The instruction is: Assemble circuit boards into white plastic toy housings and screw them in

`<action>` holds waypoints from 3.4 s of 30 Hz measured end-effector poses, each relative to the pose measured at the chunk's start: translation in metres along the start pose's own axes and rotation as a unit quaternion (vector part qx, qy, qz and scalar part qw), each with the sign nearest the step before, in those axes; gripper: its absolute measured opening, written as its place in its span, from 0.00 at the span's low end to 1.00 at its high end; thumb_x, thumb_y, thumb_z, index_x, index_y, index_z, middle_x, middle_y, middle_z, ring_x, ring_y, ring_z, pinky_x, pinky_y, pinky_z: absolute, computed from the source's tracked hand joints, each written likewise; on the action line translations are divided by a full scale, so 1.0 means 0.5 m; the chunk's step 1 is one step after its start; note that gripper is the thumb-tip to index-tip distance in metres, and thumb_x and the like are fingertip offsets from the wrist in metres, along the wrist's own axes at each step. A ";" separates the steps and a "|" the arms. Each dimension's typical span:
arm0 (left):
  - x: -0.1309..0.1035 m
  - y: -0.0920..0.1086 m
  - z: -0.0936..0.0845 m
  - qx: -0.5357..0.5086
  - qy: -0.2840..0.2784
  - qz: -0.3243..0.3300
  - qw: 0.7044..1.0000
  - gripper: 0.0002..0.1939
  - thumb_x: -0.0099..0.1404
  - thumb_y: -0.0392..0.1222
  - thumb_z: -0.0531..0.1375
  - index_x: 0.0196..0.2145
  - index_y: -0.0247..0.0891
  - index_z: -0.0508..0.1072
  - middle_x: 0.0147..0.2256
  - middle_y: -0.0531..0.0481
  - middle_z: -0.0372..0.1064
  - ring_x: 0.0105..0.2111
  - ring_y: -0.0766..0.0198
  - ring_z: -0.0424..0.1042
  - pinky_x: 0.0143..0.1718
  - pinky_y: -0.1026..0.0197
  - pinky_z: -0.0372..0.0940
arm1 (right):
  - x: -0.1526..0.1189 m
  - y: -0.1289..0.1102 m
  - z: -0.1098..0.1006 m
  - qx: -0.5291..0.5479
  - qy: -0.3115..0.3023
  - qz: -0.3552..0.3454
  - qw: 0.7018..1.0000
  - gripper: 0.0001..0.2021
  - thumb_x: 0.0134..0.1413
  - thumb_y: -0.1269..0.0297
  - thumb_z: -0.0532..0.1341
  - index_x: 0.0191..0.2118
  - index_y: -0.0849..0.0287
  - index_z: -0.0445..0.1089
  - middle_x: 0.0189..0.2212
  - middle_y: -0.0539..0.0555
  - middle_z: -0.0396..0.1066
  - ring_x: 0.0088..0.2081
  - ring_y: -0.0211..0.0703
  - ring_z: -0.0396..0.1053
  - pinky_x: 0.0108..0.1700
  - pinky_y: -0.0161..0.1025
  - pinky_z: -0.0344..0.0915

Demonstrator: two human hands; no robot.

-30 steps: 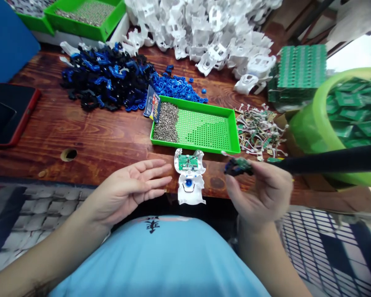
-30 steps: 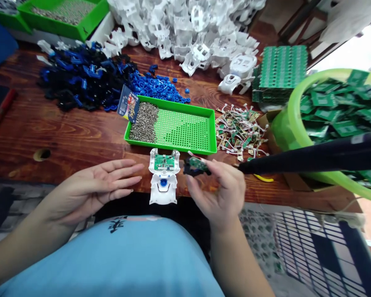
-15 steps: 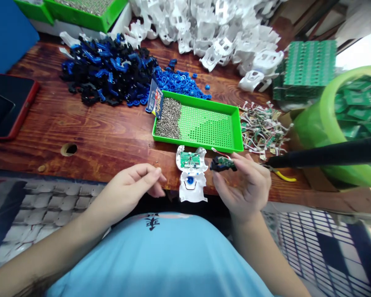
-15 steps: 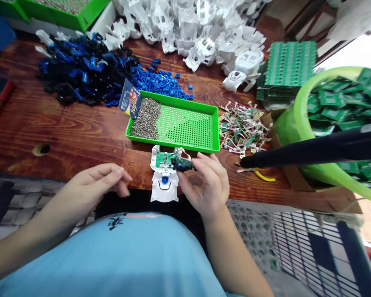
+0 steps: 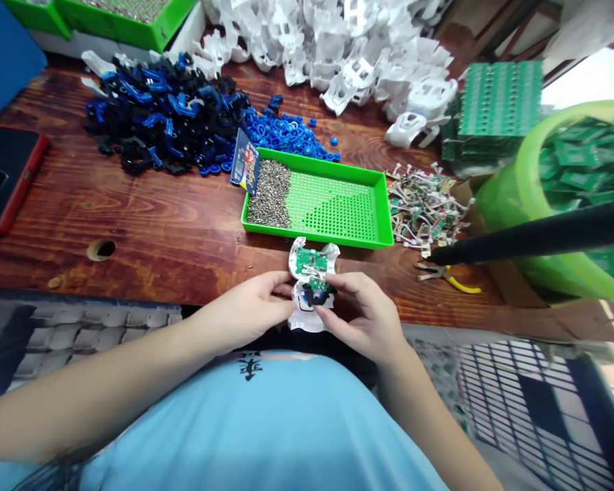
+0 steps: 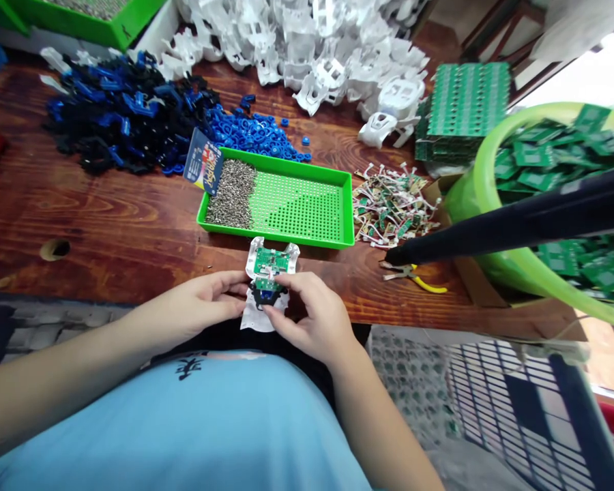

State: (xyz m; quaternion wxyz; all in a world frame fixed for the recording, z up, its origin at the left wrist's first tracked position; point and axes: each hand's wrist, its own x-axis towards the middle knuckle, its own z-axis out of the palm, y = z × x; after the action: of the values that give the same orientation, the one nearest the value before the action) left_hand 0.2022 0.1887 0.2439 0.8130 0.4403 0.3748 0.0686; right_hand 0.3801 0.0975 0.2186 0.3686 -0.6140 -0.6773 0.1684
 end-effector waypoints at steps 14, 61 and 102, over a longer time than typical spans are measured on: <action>0.003 -0.037 0.019 -0.079 0.005 0.037 0.996 0.24 0.55 0.31 0.61 0.46 0.39 0.53 0.36 0.48 0.71 0.38 0.60 0.72 0.45 0.51 0.63 | -0.025 0.011 0.000 0.166 0.123 0.019 0.978 0.21 0.47 0.71 0.63 0.49 0.55 0.63 0.40 0.56 0.66 0.40 0.43 0.69 0.39 0.41 0.70; -0.033 -0.027 0.002 -0.251 -0.039 0.057 0.966 0.38 0.47 0.16 0.53 0.54 0.41 0.60 0.46 0.51 0.71 0.44 0.61 0.71 0.37 0.64 0.62 | 0.107 -0.097 -0.032 -0.332 -0.234 -0.224 0.886 0.13 0.57 0.58 0.56 0.38 0.62 0.70 0.32 0.56 0.69 0.35 0.48 0.67 0.38 0.44 0.63; -0.030 -0.063 -0.010 -0.192 0.046 0.162 0.967 0.33 0.54 0.21 0.61 0.54 0.45 0.63 0.56 0.52 0.65 0.58 0.59 0.59 0.57 0.59 0.57 | 0.065 -0.127 0.025 -0.241 -0.150 -0.158 0.946 0.11 0.58 0.71 0.53 0.42 0.68 0.71 0.37 0.60 0.70 0.40 0.49 0.66 0.52 0.50 0.62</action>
State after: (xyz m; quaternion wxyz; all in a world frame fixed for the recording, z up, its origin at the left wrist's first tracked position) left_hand 0.1812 0.1667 0.2264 0.8423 0.3272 0.3153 0.2900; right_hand 0.3270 0.1191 0.2628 0.1256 -0.5370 -0.8336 0.0303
